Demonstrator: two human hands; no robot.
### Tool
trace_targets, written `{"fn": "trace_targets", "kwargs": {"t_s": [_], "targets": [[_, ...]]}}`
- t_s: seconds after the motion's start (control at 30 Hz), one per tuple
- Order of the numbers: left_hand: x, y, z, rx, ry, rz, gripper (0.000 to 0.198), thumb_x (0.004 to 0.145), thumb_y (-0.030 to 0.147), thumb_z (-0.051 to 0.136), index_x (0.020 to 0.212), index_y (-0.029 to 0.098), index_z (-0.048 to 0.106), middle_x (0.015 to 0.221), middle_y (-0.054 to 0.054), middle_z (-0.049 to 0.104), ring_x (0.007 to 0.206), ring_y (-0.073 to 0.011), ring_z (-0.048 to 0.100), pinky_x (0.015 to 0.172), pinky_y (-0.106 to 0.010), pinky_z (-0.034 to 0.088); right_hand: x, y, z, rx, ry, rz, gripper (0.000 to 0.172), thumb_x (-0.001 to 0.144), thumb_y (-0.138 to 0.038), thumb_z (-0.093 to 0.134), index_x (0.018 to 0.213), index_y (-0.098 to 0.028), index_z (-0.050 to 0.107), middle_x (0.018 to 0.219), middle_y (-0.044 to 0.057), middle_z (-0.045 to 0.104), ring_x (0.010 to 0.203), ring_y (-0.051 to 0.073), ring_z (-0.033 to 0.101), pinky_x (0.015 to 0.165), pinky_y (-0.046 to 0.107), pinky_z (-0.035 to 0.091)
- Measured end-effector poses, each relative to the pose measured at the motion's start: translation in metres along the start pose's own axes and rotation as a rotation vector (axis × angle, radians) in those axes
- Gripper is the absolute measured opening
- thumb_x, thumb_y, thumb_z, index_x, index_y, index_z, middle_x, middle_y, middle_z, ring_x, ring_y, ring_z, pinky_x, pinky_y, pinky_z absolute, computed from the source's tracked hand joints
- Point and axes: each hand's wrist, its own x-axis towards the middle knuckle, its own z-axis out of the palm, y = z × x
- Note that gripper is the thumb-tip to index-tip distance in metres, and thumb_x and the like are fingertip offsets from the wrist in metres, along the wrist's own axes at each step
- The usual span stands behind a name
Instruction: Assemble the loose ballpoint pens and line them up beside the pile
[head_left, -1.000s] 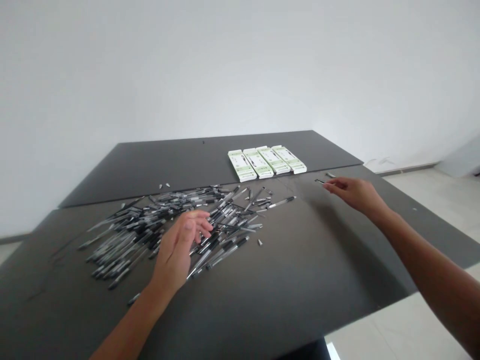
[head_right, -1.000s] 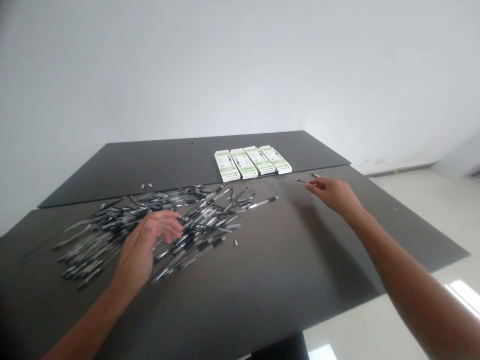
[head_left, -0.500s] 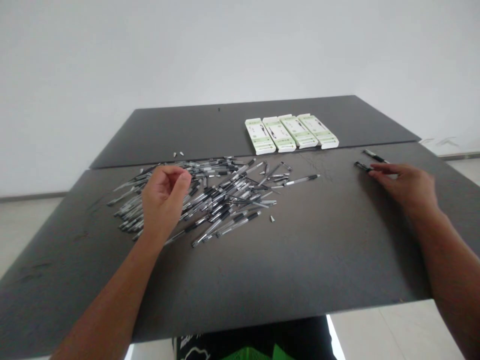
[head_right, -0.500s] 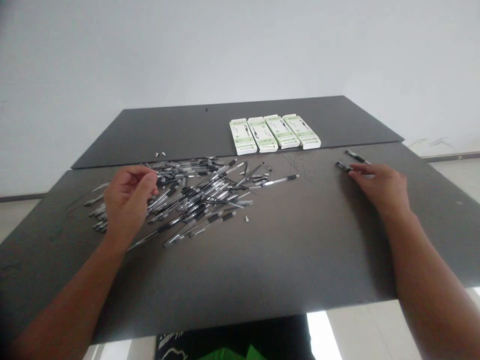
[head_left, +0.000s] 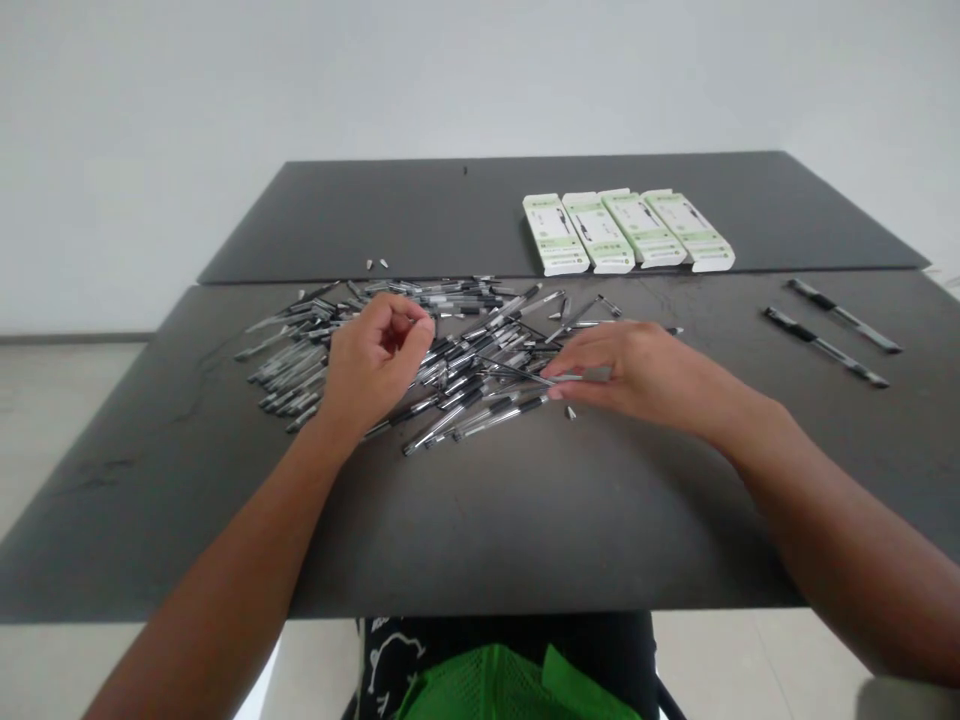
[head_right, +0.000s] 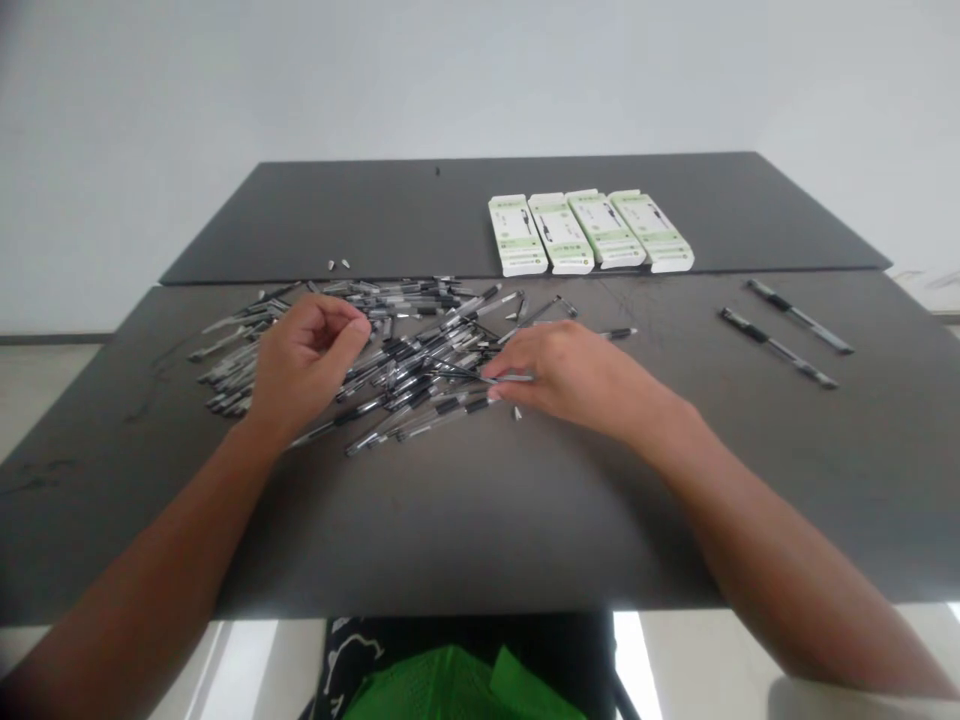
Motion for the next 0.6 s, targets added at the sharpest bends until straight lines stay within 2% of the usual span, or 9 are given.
{"fn": "trace_targets", "kwargs": {"t_s": [0.1,0.27,0.4,0.6], "targets": [[0.001,0.005,-0.005,0.048,-0.098,0.014,0.006,0.097,0.029,0.07,0.094,0.024,0.072,0.066,0.006,0.061,0.057,-0.0136,0.052,0.061,-0.03,0.04,0.016,-0.009,0.016,0.029,-0.018,-0.046,0.014,0.101,-0.027,0.078,0.109,-0.023,0.088,0.108,0.007,0.086,0.096,0.023,0.08,0.088,0.034,0.057],[0.002,0.015,-0.015,0.136,-0.363,0.078,0.01,0.095,0.032,0.07,0.091,0.026,0.077,0.065,0.004,0.065,0.058,-0.0164,0.057,0.064,-0.032,0.042,0.008,-0.015,0.03,0.058,-0.044,-0.036,0.014,0.104,-0.032,0.076,0.107,-0.024,0.087,0.106,0.008,0.081,0.095,0.022,0.076,0.083,0.033,0.057],[0.005,0.009,-0.023,0.199,-0.565,0.168,0.014,0.095,0.039,0.072,0.09,0.027,0.08,0.07,0.002,0.065,0.065,-0.0187,0.059,0.065,-0.033,0.04,0.004,-0.016,0.034,0.049,-0.061,-0.019,0.016,0.103,-0.033,0.076,0.112,-0.024,0.086,0.11,0.008,0.078,0.097,0.024,0.075,0.087,0.035,0.057],[0.004,-0.002,-0.027,0.214,-0.698,0.195,0.012,0.095,0.039,0.076,0.092,0.029,0.083,0.08,0.0,0.066,0.07,-0.019,0.059,0.066,-0.033,0.039,0.002,-0.014,0.036,0.066,-0.055,-0.011,0.017,0.103,-0.031,0.076,0.114,-0.024,0.086,0.108,0.008,0.077,0.095,0.024,0.074,0.084,0.036,0.056]]}}
